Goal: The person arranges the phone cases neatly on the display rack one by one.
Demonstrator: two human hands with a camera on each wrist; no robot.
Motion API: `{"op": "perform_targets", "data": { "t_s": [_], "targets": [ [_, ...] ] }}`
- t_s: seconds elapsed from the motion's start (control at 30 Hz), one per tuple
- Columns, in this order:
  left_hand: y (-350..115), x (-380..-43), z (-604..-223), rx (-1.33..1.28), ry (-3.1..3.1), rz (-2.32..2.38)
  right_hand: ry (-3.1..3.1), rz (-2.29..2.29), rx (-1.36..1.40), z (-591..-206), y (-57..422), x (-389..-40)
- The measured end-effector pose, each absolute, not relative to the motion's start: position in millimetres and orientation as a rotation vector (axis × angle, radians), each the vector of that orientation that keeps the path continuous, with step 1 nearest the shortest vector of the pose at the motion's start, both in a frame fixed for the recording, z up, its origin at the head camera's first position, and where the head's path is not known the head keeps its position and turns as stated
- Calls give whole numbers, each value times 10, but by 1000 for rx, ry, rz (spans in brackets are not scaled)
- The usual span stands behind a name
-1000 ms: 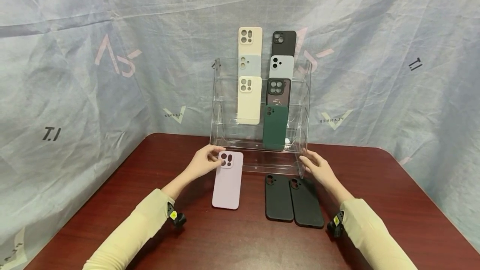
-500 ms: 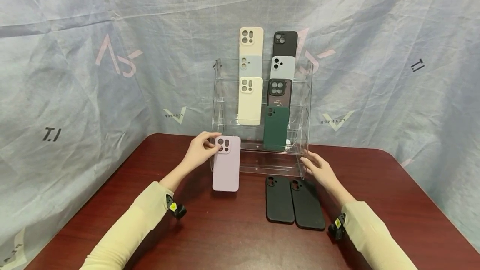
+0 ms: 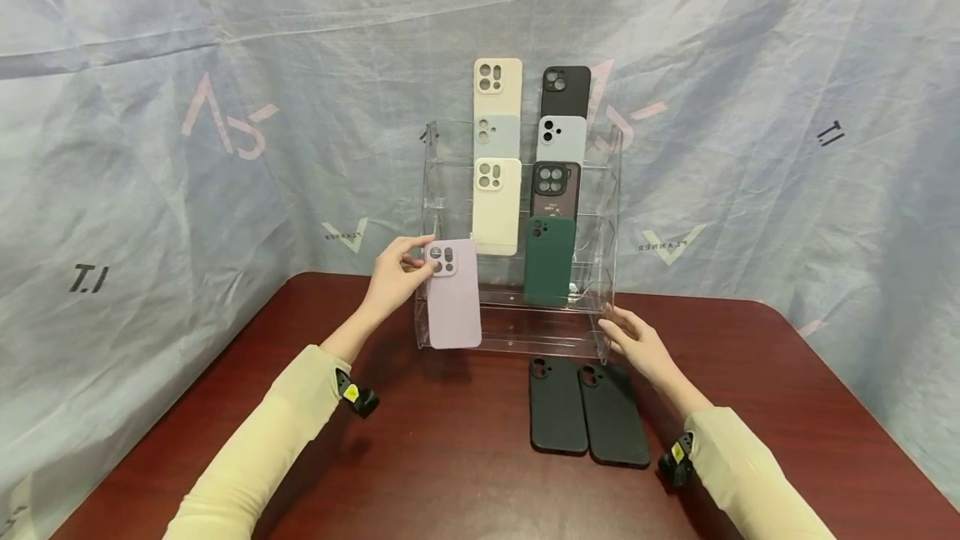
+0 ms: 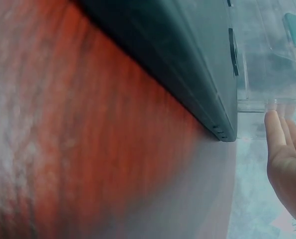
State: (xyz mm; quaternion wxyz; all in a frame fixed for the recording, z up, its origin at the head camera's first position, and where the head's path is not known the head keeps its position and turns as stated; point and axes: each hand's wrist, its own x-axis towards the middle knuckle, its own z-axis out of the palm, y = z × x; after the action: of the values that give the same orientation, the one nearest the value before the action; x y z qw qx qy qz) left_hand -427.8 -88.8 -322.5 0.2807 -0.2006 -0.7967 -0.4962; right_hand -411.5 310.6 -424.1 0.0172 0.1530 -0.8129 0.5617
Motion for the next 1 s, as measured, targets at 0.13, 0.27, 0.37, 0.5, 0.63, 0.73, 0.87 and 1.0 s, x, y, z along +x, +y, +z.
{"op": "perform_targets", "data": {
  "t_s": [0.13, 0.27, 0.37, 0.5, 0.63, 0.73, 0.87, 1.0],
  "targets": [
    [-825, -4329, -3131, -529, -2121, -1316, -2526, 1743, 463, -4259, 3103, -4123],
    [-760, -4374, -3018, -531, -2096, -1312, -2529, 1745, 462, -4263, 3105, -4125],
    [-722, -4419, -2944, -536, -2072, -1317, -2533, 1742, 462, -4262, 3107, -4124],
    [-686, -4485, -2885, -547, -2023, -1346, -2525, 1747, 457, -4262, 3107, -4125],
    [-647, -4536, -2860, -550, -1963, -1409, -2510, 1760, 459, -4256, 3115, -4120],
    [-621, -4570, -2859, -542, -1912, -1446, -2513, 1756, 460, -4254, 3110, -4115],
    [-586, -4609, -2854, -535, -1838, -1449, -2523, 1745, 461, -4248, 3096, -4107],
    [-536, -4664, -2844, -548, -1804, -1415, -2508, 1752, 463, -4239, 3097, -4110]
  ]
}}
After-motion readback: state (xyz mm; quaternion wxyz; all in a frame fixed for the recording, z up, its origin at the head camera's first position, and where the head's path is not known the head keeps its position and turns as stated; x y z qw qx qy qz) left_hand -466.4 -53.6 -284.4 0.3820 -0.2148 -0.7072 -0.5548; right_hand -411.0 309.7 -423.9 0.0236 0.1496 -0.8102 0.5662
